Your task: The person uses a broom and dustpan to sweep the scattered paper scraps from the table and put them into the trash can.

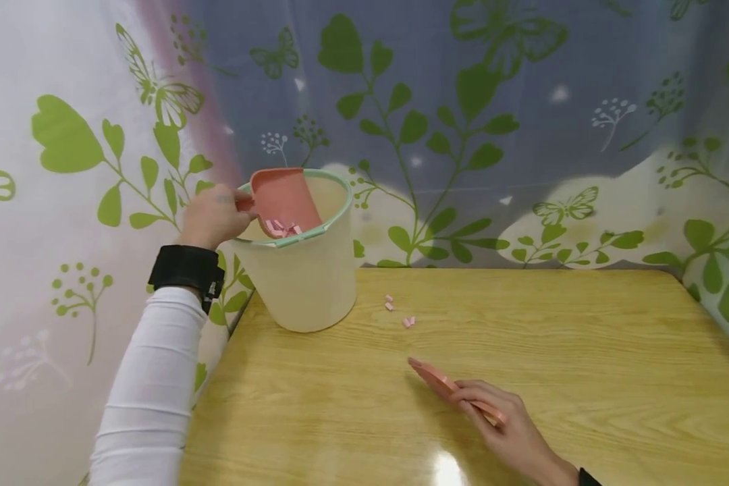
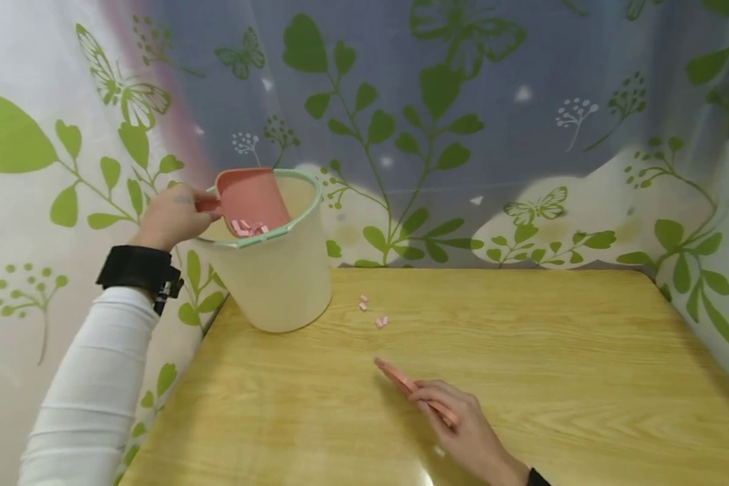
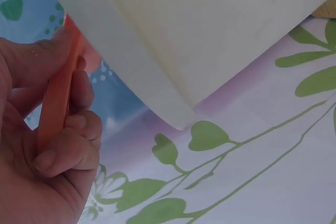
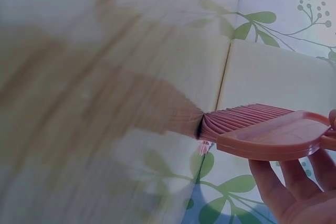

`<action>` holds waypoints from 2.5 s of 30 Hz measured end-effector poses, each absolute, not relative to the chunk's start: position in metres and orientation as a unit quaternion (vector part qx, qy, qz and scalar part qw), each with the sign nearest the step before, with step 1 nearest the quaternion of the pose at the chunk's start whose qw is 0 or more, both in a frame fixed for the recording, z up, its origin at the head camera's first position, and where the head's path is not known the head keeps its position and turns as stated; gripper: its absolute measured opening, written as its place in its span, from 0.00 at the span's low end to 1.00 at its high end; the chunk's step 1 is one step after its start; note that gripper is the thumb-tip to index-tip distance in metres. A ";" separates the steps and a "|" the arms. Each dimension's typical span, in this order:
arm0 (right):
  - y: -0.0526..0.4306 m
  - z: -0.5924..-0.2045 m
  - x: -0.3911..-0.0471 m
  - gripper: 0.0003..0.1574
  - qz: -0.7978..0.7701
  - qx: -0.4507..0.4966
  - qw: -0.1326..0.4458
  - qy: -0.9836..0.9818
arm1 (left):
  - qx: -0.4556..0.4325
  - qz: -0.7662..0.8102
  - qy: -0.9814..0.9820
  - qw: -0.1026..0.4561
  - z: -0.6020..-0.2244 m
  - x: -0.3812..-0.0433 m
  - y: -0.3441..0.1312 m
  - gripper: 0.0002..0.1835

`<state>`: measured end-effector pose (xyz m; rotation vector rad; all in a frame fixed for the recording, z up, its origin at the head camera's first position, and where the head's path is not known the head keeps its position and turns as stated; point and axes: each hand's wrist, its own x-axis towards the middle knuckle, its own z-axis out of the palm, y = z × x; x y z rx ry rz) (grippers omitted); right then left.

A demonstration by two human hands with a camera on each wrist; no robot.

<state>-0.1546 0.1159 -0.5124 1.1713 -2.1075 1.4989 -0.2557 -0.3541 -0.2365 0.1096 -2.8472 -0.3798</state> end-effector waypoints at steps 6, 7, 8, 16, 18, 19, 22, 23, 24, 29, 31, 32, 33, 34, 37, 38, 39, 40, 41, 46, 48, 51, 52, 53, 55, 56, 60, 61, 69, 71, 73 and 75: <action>0.113 -0.512 -0.155 0.28 0.523 0.417 0.165 -0.725 | 0.021 -0.075 -0.984 0.159 -0.233 -0.255 -0.344 0.20; 0.113 -0.512 -0.155 0.29 0.524 0.416 0.164 -0.725 | 0.019 -0.069 -0.985 0.159 -0.232 -0.255 -0.342 0.20; 0.112 -0.511 -0.155 0.30 0.523 0.418 0.167 -0.723 | 0.018 -0.064 -0.985 0.160 -0.232 -0.255 -0.341 0.20; 0.112 -0.511 -0.154 0.31 0.520 0.417 0.163 -0.727 | 0.000 -0.013 -0.984 0.177 -0.231 -0.255 -0.333 0.18; 0.112 -0.511 -0.154 0.31 0.518 0.419 0.165 -0.727 | -0.009 0.000 -0.982 0.190 -0.231 -0.254 -0.332 0.18; 0.111 -0.512 -0.154 0.31 0.519 0.420 0.167 -0.726 | -0.014 0.004 -0.980 0.196 -0.232 -0.254 -0.331 0.18; 0.111 -0.512 -0.154 0.31 0.520 0.420 0.172 -0.724 | -0.023 0.014 -0.976 0.216 -0.233 -0.253 -0.329 0.19; 0.111 -0.512 -0.154 0.31 0.521 0.420 0.172 -0.723 | -0.025 0.017 -0.975 0.221 -0.233 -0.252 -0.329 0.19; 0.111 -0.513 -0.154 0.31 0.523 0.420 0.171 -0.722 | -0.027 0.020 -0.974 0.225 -0.233 -0.252 -0.328 0.19; 0.112 -0.512 -0.154 0.31 0.522 0.424 0.166 -0.722 | -0.030 0.016 -0.969 0.246 -0.240 -0.251 -0.328 0.18; 0.112 -0.511 -0.154 0.31 0.518 0.425 0.163 -0.724 | -0.026 -0.004 -0.968 0.249 -0.244 -0.251 -0.331 0.16; 0.112 -0.511 -0.153 0.31 0.518 0.424 0.159 -0.726 | -0.021 -0.016 -0.969 0.247 -0.247 -0.251 -0.333 0.16; 0.112 -0.511 -0.153 0.30 0.518 0.422 0.159 -0.727 | -0.016 -0.031 -0.969 0.245 -0.249 -0.251 -0.335 0.17; 0.112 -0.510 -0.152 0.30 0.517 0.419 0.159 -0.729 | -0.009 -0.044 -0.969 0.243 -0.251 -0.250 -0.338 0.18; 0.112 -0.509 -0.152 0.29 0.523 0.405 0.159 -0.733 | 0.011 -0.081 -0.969 0.231 -0.255 -0.246 -0.344 0.18; 0.112 -0.508 -0.152 0.29 0.526 0.401 0.160 -0.733 | 0.017 -0.094 -0.969 0.228 -0.256 -0.244 -0.345 0.20; 0.112 -0.508 -0.152 0.29 0.527 0.398 0.164 -0.732 | 0.021 -0.108 -0.968 0.226 -0.256 -0.242 -0.347 0.21; 0.112 -0.507 -0.153 0.28 0.528 0.397 0.167 -0.732 | 0.023 -0.119 -0.967 0.225 -0.256 -0.241 -0.348 0.21; 0.112 -0.507 -0.153 0.28 0.528 0.396 0.168 -0.732 | 0.025 -0.134 -0.965 0.223 -0.256 -0.239 -0.349 0.22; 0.111 -0.504 -0.153 0.21 0.532 0.372 0.164 -0.743 | 0.025 -0.200 -0.954 0.222 -0.257 -0.233 -0.345 0.25; 0.112 -0.502 -0.153 0.18 0.548 0.340 0.153 -0.749 | 0.021 -0.221 -0.949 0.224 -0.258 -0.231 -0.340 0.25; 0.115 -0.497 -0.153 0.15 0.587 0.278 0.132 -0.749 | 0.001 -0.242 -0.939 0.246 -0.261 -0.228 -0.331 0.21; 0.117 -0.495 -0.152 0.14 0.597 0.259 0.128 -0.748 | -0.010 -0.249 -0.935 0.253 -0.262 -0.227 -0.327 0.20; 0.118 -0.493 -0.153 0.14 0.605 0.243 0.125 -0.748 | -0.021 -0.259 -0.932 0.254 -0.264 -0.226 -0.322 0.20; 0.122 -0.491 -0.153 0.13 0.612 0.219 0.126 -0.749 | -0.043 -0.272 -0.925 0.260 -0.269 -0.222 -0.313 0.18; 0.124 -0.490 -0.153 0.13 0.613 0.212 0.127 -0.751 | -0.053 -0.280 -0.922 0.260 -0.271 -0.220 -0.308 0.18; 0.132 -0.489 -0.153 0.12 0.611 0.191 0.129 -0.757 | -0.094 -0.302 -0.918 0.240 -0.283 -0.206 -0.288 0.19; 0.134 -0.489 -0.154 0.12 0.615 0.185 0.126 -0.756 | -0.108 -0.304 -0.917 0.233 -0.286 -0.203 -0.283 0.19; 0.152 -0.481 -0.156 0.15 0.682 0.148 0.089 -0.710 | -0.203 -0.298 -0.921 0.148 -0.329 -0.188 -0.236 0.18; 0.154 -0.479 -0.156 0.15 0.699 0.147 0.087 -0.694 | -0.203 -0.310 -0.922 0.114 -0.349 -0.188 -0.224 0.18; 0.155 -0.476 -0.158 0.15 0.711 0.146 0.093 -0.682 | -0.204 -0.325 -0.920 0.079 -0.369 -0.188 -0.213 0.19; 0.156 -0.472 -0.159 0.15 0.717 0.145 0.101 -0.675 | -0.204 -0.337 -0.918 0.054 -0.386 -0.190 -0.203 0.19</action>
